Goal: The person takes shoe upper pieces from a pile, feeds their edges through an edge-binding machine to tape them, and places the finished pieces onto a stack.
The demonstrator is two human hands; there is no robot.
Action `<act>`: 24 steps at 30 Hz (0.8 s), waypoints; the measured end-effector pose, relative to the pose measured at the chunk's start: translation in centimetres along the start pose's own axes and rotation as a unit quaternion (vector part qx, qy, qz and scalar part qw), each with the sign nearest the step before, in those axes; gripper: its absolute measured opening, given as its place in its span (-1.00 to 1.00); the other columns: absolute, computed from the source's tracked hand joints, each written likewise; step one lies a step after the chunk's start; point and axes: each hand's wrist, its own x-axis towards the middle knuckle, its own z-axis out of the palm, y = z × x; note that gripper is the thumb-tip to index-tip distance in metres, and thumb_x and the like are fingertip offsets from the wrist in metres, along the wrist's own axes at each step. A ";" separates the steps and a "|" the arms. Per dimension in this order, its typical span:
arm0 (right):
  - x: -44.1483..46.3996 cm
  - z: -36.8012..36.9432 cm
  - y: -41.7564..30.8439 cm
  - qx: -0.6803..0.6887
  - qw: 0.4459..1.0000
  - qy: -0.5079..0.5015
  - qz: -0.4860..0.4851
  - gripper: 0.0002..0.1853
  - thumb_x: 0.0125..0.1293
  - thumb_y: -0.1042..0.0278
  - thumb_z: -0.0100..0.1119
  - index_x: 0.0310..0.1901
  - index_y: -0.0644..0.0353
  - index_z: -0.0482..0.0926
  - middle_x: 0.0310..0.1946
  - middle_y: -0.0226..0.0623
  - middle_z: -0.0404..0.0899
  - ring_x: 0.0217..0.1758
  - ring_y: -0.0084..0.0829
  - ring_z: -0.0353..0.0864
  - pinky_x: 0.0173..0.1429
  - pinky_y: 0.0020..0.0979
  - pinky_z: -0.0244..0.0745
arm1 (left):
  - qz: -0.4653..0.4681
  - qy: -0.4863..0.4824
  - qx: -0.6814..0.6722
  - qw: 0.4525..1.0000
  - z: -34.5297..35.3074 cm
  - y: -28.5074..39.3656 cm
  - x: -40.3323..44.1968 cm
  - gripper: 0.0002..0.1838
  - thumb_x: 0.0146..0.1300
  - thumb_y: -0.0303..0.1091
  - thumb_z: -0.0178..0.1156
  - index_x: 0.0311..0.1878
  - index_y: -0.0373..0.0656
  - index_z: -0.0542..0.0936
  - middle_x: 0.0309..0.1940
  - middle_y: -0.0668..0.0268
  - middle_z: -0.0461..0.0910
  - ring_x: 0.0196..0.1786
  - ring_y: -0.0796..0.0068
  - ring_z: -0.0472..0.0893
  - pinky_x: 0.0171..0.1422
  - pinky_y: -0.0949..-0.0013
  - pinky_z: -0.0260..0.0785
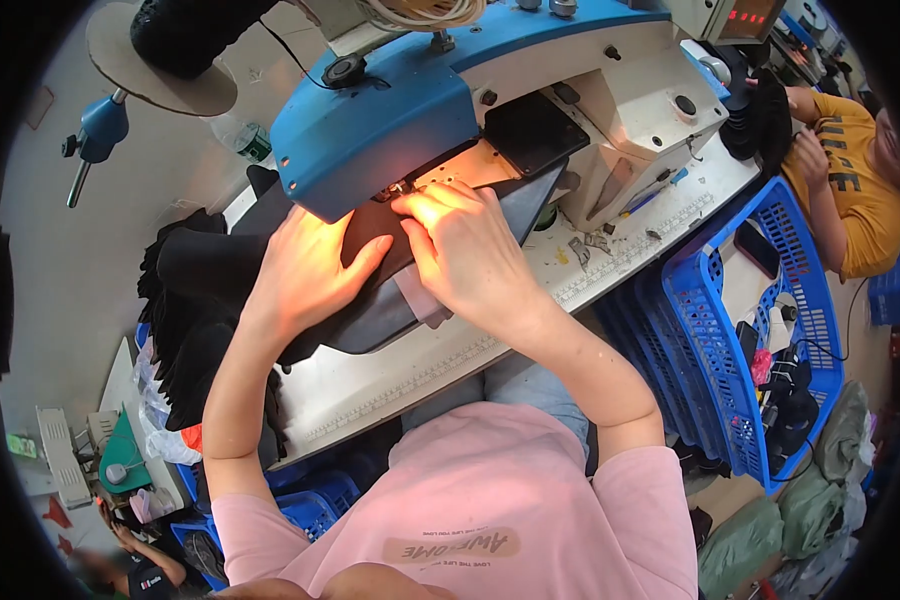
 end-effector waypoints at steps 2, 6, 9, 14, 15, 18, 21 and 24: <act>-0.2 -0.3 -0.3 -0.024 0.999 -0.038 0.002 -0.77 0.24 0.50 0.16 -0.09 0.34 0.65 -0.17 -0.14 0.64 0.02 -0.17 0.56 0.12 -0.21 0.32 | 0.011 0.002 0.021 1.000 -0.1 -0.6 0.3 -0.34 0.22 0.03 0.27 0.28 -0.19 0.43 0.30 -0.07 0.38 0.31 -0.04 0.42 0.33 -0.08 0.31; -0.4 -0.1 -0.1 -0.065 0.996 -0.049 -0.034 -0.73 0.20 0.46 0.19 -0.06 0.30 0.64 -0.16 -0.20 0.59 0.04 -0.24 0.52 0.12 -0.21 0.30 | 0.021 0.002 0.046 0.999 0.3 -2.7 1.0 -0.28 0.18 0.14 0.27 0.28 -0.14 0.44 0.31 -0.03 0.37 0.28 -0.04 0.45 0.29 -0.06 0.33; -0.4 -0.1 -0.4 -0.094 0.993 -0.061 -0.043 -0.70 0.18 0.47 0.20 -0.03 0.27 0.64 -0.12 -0.20 0.57 0.05 -0.23 0.51 0.13 -0.21 0.31 | 0.025 -0.013 0.034 0.999 -0.4 -3.4 1.8 -0.27 0.17 0.19 0.26 0.27 -0.11 0.46 0.29 0.03 0.40 0.25 0.03 0.47 0.31 0.06 0.32; -0.1 -0.1 -0.9 -0.138 0.987 -0.053 -0.055 -0.66 0.17 0.51 0.20 0.03 0.23 0.61 -0.05 -0.12 0.57 0.10 -0.13 0.49 0.20 -0.18 0.32 | -0.005 -0.014 0.048 0.999 -0.3 -4.6 2.6 -0.30 0.18 0.20 0.23 0.24 -0.11 0.49 0.29 0.08 0.41 0.24 0.05 0.48 0.30 0.11 0.33; 0.0 -0.1 -0.9 -0.134 0.988 -0.059 -0.048 -0.66 0.17 0.51 0.19 0.03 0.23 0.61 -0.05 -0.12 0.57 0.10 -0.13 0.49 0.21 -0.17 0.32 | -0.016 -0.019 0.052 0.998 -0.2 -4.9 2.8 -0.27 0.19 0.20 0.21 0.28 -0.13 0.48 0.32 0.09 0.40 0.29 0.04 0.46 0.35 0.13 0.32; 0.1 -0.1 -0.9 -0.120 0.990 -0.067 -0.037 -0.66 0.17 0.51 0.19 0.02 0.24 0.61 -0.04 -0.13 0.57 0.09 -0.13 0.50 0.22 -0.17 0.33 | -0.071 -0.026 0.055 0.996 -0.2 -5.8 2.9 -0.19 0.19 0.23 0.19 0.32 -0.24 0.43 0.37 0.01 0.35 0.37 0.03 0.40 0.42 0.12 0.28; -0.1 -0.1 -0.7 -0.096 0.993 -0.048 -0.048 -0.68 0.17 0.51 0.19 -0.01 0.24 0.62 -0.09 -0.16 0.59 0.04 -0.14 0.53 0.18 -0.18 0.35 | -0.115 -0.007 0.067 0.991 -0.1 -6.1 1.6 -0.11 0.19 0.26 0.17 0.34 -0.37 0.38 0.39 -0.08 0.31 0.43 0.00 0.33 0.46 0.11 0.24; -0.1 -0.4 -0.5 -0.064 0.995 -0.043 -0.068 -0.72 0.18 0.47 0.19 -0.05 0.22 0.64 -0.17 -0.20 0.59 -0.03 -0.18 0.54 0.10 -0.20 0.35 | -0.114 0.037 0.075 0.990 -0.2 -3.9 -0.7 -0.07 0.17 0.26 0.21 0.31 -0.45 0.38 0.35 -0.17 0.33 0.43 -0.13 0.32 0.40 0.05 0.30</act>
